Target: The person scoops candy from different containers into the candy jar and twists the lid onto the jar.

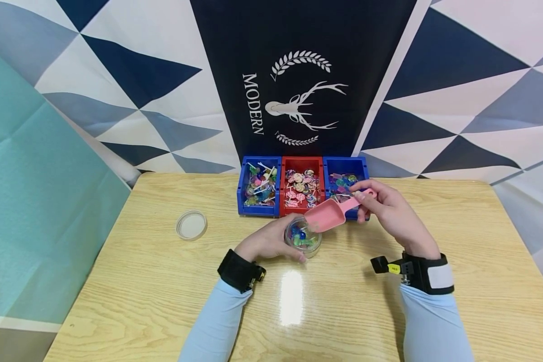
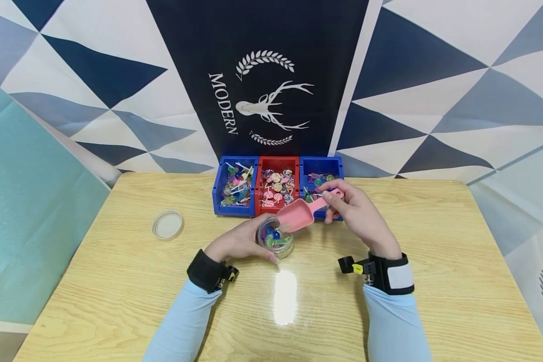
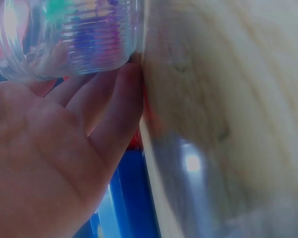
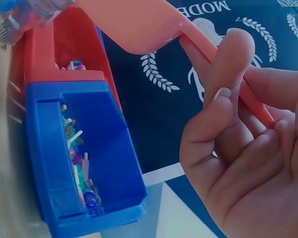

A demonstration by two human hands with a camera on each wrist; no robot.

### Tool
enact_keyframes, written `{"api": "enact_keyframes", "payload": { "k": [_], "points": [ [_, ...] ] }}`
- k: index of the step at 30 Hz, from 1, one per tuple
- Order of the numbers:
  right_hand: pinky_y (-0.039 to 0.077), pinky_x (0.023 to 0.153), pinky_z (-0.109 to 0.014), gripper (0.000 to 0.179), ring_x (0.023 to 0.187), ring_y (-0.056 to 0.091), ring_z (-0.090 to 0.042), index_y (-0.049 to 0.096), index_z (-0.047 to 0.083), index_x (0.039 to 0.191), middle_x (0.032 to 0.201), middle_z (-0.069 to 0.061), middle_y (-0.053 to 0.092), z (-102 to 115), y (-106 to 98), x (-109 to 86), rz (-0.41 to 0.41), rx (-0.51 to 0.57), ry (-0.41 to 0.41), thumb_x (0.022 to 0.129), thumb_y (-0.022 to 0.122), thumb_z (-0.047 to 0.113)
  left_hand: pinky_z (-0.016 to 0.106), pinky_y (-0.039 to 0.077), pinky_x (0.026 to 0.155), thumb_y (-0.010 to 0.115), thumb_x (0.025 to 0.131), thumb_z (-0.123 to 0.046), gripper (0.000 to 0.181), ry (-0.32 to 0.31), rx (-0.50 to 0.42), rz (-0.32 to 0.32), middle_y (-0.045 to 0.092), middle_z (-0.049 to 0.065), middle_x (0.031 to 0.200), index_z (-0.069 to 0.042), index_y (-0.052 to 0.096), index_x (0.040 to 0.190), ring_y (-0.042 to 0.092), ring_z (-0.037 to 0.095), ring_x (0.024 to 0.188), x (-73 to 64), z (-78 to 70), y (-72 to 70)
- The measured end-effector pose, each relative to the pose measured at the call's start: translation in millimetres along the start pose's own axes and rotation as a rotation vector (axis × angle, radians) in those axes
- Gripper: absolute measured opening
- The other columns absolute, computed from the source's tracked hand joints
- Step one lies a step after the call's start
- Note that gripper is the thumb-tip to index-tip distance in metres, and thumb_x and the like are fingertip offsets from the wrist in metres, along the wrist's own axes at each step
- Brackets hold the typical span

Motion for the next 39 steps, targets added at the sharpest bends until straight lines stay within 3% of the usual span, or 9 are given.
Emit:
{"api": "enact_keyframes", "payload": {
  "k": [8,11,16,19,24,27,30,33,39],
  "points": [
    [0.054,0.067,-0.027,0.024,0.067,0.062,-0.022,0.055,0.005,0.124,0.078,-0.013,0.062,2.2,-3.2,-2.0,-0.044,-0.006,-0.019,0.107,0.047,0.02,0.043,0.037,0.11,0.093,0.071,-0.03,0.089,-0.001,0.016,-0.003,0.054,-0.004,0.137,-0.025,0.043,0.145,0.048,0.014,0.126,0.6,-1.2,-0.4],
    [0.053,0.067,-0.023,0.022,0.066,0.063,-0.018,0.057,0.008,0.121,0.079,-0.008,0.062,-1.2,-7.1,-1.9,-0.137,0.06,-0.012,0.106,0.049,0.022,0.042,0.037,0.111,0.093,0.07,-0.031,0.09,0.005,0.03,-0.005,0.054,-0.005,0.137,-0.026,0.042,0.145,0.047,0.014,0.127,1.2,-1.0,-0.4],
    [0.051,0.065,-0.018,0.022,0.065,0.064,-0.012,0.058,0.009,0.121,0.092,-0.005,0.058,-10.3,-10.6,1.8,-0.379,0.196,-0.025,0.106,0.049,0.022,0.042,0.037,0.11,0.092,0.07,-0.033,0.089,0.01,0.045,-0.005,0.054,-0.005,0.136,-0.028,0.043,0.144,0.047,0.014,0.126,1.4,-0.4,-0.3],
    [0.049,0.064,-0.018,0.029,0.068,0.065,-0.008,0.055,0.004,0.127,0.104,-0.009,0.058,-17.0,-8.7,5.8,-0.457,0.066,-0.025,0.108,0.043,0.021,0.043,0.038,0.11,0.092,0.071,-0.034,0.088,0.012,0.044,-0.003,0.054,-0.005,0.135,-0.028,0.043,0.143,0.048,0.014,0.126,1.1,-0.3,-0.6],
    [0.049,0.055,-0.024,0.03,0.067,0.065,-0.018,0.057,0.0,0.126,0.112,-0.019,0.065,-26.5,0.7,13.3,-0.435,-0.352,-0.024,0.109,0.037,0.015,0.042,0.038,0.11,0.092,0.07,-0.034,0.088,0.018,0.045,-0.006,0.054,-0.006,0.135,-0.028,0.043,0.143,0.048,0.014,0.126,1.1,0.2,-1.4],
    [0.053,0.061,-0.04,0.024,0.075,0.065,-0.032,0.062,0.001,0.119,0.107,-0.023,0.068,-30.6,7.1,17.4,-0.42,-0.575,-0.05,0.105,0.043,0.004,0.042,0.038,0.11,0.092,0.07,-0.034,0.089,0.017,0.045,-0.005,0.054,-0.006,0.135,-0.028,0.043,0.144,0.048,0.014,0.126,1.5,0.1,-1.7],
    [0.053,0.077,-0.055,0.026,0.087,0.065,-0.039,0.066,0.0,0.114,0.108,-0.024,0.068,-35.2,11.1,20.1,-0.393,-0.715,-0.087,0.096,0.049,-0.009,0.043,0.038,0.11,0.092,0.07,-0.034,0.088,0.012,0.045,-0.004,0.054,-0.006,0.135,-0.028,0.043,0.144,0.048,0.014,0.126,1.7,-0.2,-1.6],
    [0.052,0.079,-0.056,0.029,0.087,0.064,-0.039,0.068,0.001,0.113,0.105,-0.024,0.069,-38.6,12.4,20.4,-0.342,-0.756,-0.082,0.092,0.053,-0.012,0.043,0.038,0.11,0.092,0.071,-0.034,0.089,0.01,0.046,-0.003,0.054,-0.005,0.135,-0.027,0.043,0.144,0.048,0.015,0.126,1.5,-0.7,-1.3],
    [0.048,0.054,-0.037,0.021,0.059,0.058,-0.025,0.067,0.004,0.116,0.078,-0.016,0.066,-40.4,13.0,19.8,-0.283,-0.61,-0.036,0.103,0.051,0.004,0.042,0.038,0.11,0.092,0.071,-0.034,0.089,0.015,0.048,0.0,0.054,-0.004,0.136,-0.027,0.043,0.144,0.048,0.015,0.127,0.4,-0.3,-1.0]
  ]
}}
Point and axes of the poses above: each hand's wrist, its own x-axis towards the middle knuckle, its own y-axis out of the palm, z = x × y, the point moved 1 cm from there along x, towards the middle knuckle
